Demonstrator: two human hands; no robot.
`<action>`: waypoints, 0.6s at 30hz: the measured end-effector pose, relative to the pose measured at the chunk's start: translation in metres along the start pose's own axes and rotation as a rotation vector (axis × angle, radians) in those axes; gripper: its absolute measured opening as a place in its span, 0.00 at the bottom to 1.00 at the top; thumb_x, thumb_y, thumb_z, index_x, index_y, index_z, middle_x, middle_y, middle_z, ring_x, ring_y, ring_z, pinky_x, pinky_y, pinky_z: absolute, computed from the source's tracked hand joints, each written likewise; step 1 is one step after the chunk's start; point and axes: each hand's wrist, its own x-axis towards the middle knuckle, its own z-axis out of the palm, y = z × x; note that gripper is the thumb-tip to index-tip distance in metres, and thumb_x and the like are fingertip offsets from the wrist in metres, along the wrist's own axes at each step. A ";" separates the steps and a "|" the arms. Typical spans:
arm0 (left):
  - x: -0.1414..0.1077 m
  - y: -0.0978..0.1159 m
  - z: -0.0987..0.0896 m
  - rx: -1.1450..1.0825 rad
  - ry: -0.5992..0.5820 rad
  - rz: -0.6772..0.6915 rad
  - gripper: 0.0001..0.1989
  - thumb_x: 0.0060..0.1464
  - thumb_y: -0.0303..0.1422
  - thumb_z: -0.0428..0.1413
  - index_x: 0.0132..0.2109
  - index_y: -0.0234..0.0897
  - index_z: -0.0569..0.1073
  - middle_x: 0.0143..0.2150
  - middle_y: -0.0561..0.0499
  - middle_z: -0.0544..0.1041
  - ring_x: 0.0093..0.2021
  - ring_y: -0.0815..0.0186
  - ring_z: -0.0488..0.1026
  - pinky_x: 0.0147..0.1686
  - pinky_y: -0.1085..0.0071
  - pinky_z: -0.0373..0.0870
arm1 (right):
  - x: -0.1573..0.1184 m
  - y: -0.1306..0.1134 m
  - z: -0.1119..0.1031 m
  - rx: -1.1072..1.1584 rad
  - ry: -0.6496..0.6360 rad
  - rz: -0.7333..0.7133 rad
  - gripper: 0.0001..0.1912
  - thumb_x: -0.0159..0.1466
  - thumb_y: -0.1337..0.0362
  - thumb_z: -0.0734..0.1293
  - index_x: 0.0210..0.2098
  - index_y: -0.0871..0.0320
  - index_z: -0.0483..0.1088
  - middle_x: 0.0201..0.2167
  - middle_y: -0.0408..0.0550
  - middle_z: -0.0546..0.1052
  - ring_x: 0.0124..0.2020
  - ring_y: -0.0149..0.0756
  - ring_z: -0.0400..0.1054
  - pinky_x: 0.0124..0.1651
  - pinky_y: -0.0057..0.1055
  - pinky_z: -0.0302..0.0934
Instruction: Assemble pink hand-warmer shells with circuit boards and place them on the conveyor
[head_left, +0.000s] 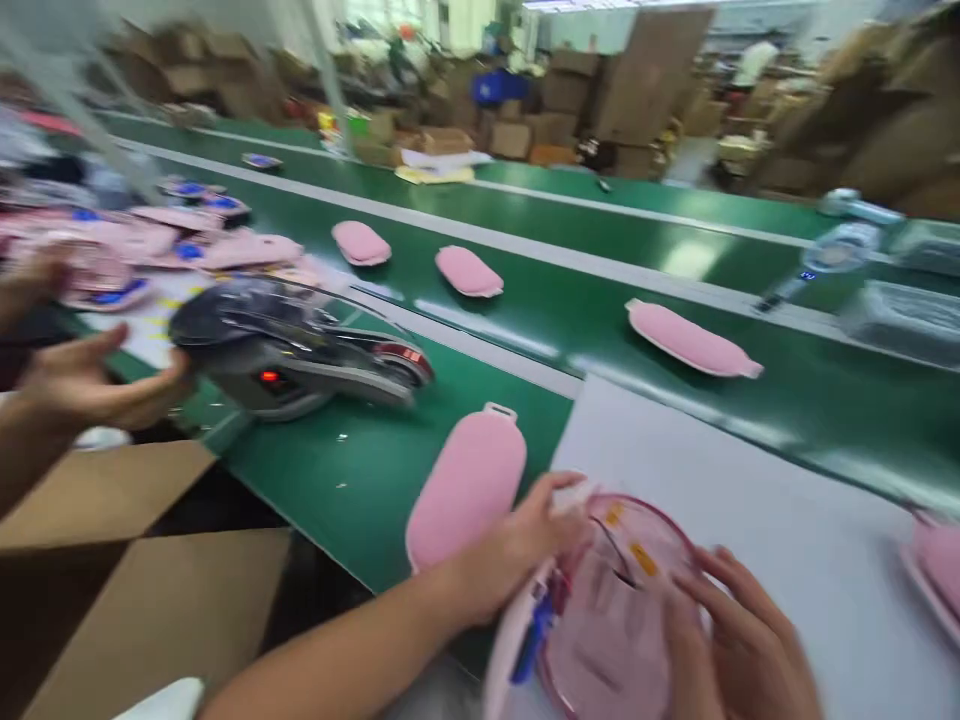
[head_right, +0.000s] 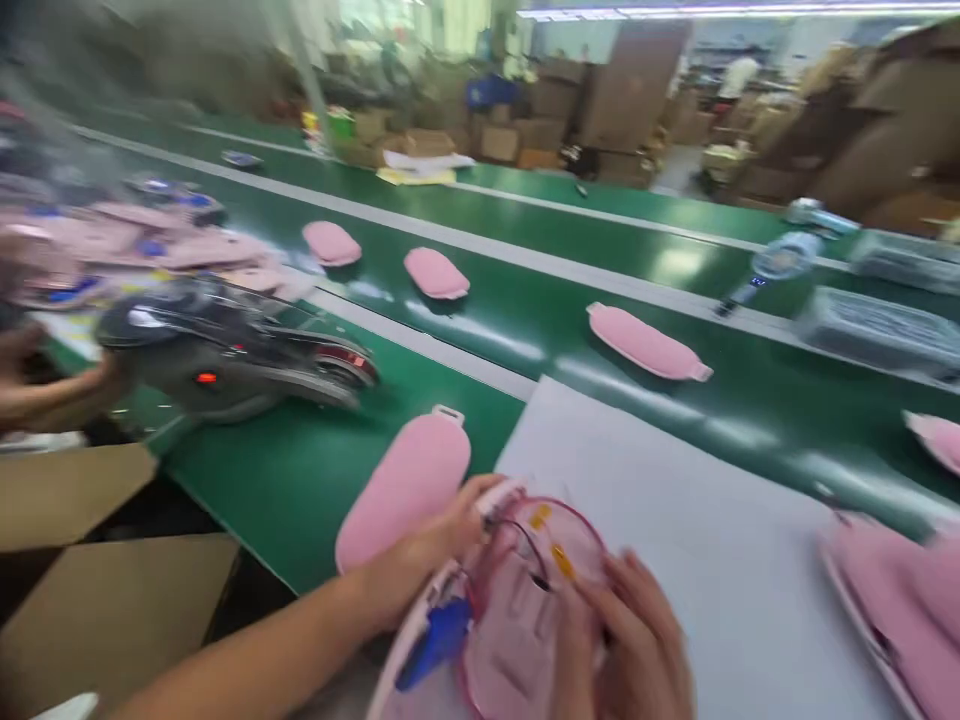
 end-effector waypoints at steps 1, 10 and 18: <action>0.002 -0.001 0.002 -0.020 -0.025 -0.007 0.32 0.48 0.51 0.61 0.54 0.40 0.65 0.35 0.54 0.70 0.30 0.71 0.68 0.33 0.72 0.63 | 0.000 -0.002 -0.006 0.006 -0.037 -0.002 0.08 0.68 0.61 0.63 0.45 0.55 0.69 0.48 0.51 0.73 0.52 0.45 0.69 0.51 0.48 0.67; -0.011 0.006 0.017 -0.062 -0.020 -0.101 0.20 0.55 0.45 0.57 0.51 0.41 0.70 0.44 0.49 0.76 0.40 0.64 0.72 0.40 0.70 0.66 | 0.006 -0.011 -0.019 -0.134 -0.245 0.040 0.15 0.65 0.60 0.64 0.51 0.54 0.69 0.54 0.57 0.65 0.51 0.48 0.64 0.47 0.46 0.65; -0.007 0.011 0.012 0.015 -0.071 -0.155 0.27 0.52 0.44 0.60 0.57 0.40 0.68 0.50 0.47 0.77 0.50 0.55 0.73 0.48 0.66 0.67 | 0.013 -0.011 -0.021 0.178 -0.362 0.296 0.07 0.66 0.62 0.64 0.42 0.52 0.74 0.37 0.46 0.72 0.37 0.36 0.69 0.37 0.32 0.64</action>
